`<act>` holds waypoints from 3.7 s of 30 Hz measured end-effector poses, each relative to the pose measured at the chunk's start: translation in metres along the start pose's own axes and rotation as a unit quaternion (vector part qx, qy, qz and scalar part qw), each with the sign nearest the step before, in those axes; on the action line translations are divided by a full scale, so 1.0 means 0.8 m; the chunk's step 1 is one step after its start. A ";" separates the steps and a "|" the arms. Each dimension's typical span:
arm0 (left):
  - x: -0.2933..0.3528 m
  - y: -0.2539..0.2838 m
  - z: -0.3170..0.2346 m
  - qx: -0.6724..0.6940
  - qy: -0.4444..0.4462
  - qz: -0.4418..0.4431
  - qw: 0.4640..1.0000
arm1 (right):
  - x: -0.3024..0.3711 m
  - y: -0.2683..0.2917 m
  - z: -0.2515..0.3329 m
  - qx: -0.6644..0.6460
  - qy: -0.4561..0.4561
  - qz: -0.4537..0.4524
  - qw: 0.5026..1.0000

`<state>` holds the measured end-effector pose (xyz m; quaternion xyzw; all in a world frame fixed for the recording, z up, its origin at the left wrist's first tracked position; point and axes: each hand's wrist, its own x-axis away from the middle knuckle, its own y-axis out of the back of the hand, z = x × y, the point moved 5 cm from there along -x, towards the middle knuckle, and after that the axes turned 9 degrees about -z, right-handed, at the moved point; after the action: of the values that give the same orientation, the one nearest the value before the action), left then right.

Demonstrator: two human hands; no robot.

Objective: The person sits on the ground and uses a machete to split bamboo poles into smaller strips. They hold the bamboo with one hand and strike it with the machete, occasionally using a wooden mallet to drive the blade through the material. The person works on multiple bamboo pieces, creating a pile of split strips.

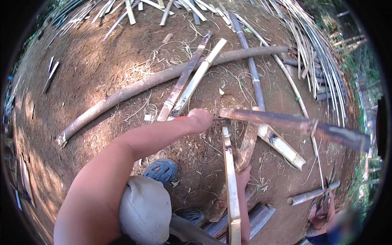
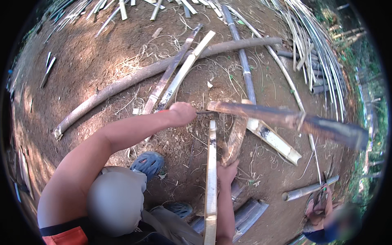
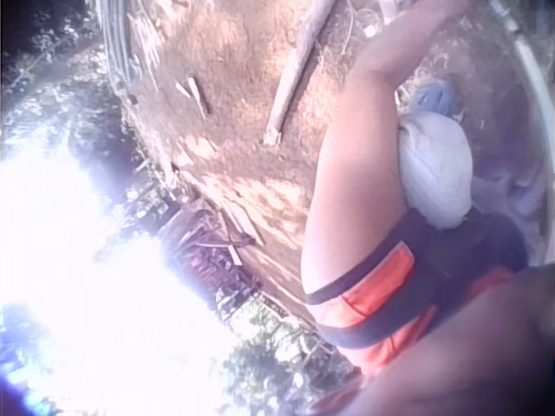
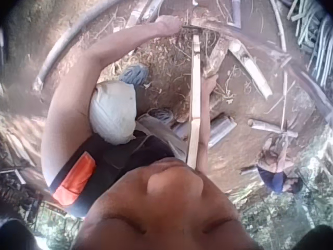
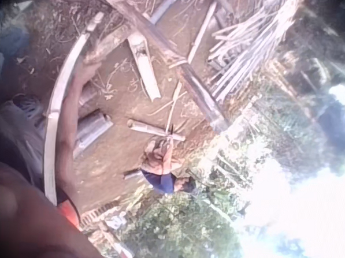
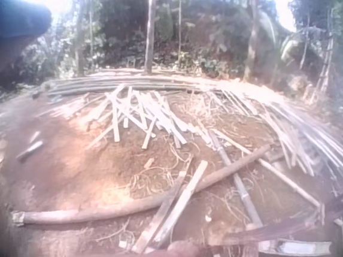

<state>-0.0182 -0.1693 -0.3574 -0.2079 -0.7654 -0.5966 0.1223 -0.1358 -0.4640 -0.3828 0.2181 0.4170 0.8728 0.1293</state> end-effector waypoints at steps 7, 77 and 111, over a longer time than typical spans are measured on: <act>-0.019 0.012 -0.020 0.017 -0.034 -0.045 0.998 | 0.029 -0.033 -0.073 0.044 0.032 -0.087 0.995; 0.140 0.133 0.066 0.477 0.153 -0.184 0.846 | -0.133 0.082 0.092 0.147 0.348 -0.229 0.897; 0.295 0.380 -0.169 0.313 -0.196 -0.484 0.794 | -0.005 0.177 0.347 -0.329 0.392 -0.192 0.838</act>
<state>-0.0938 -0.1977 0.0424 0.1269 -0.9185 -0.2527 -0.2764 -0.0025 -0.3669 -0.1179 -0.2817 0.1547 0.9289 0.1841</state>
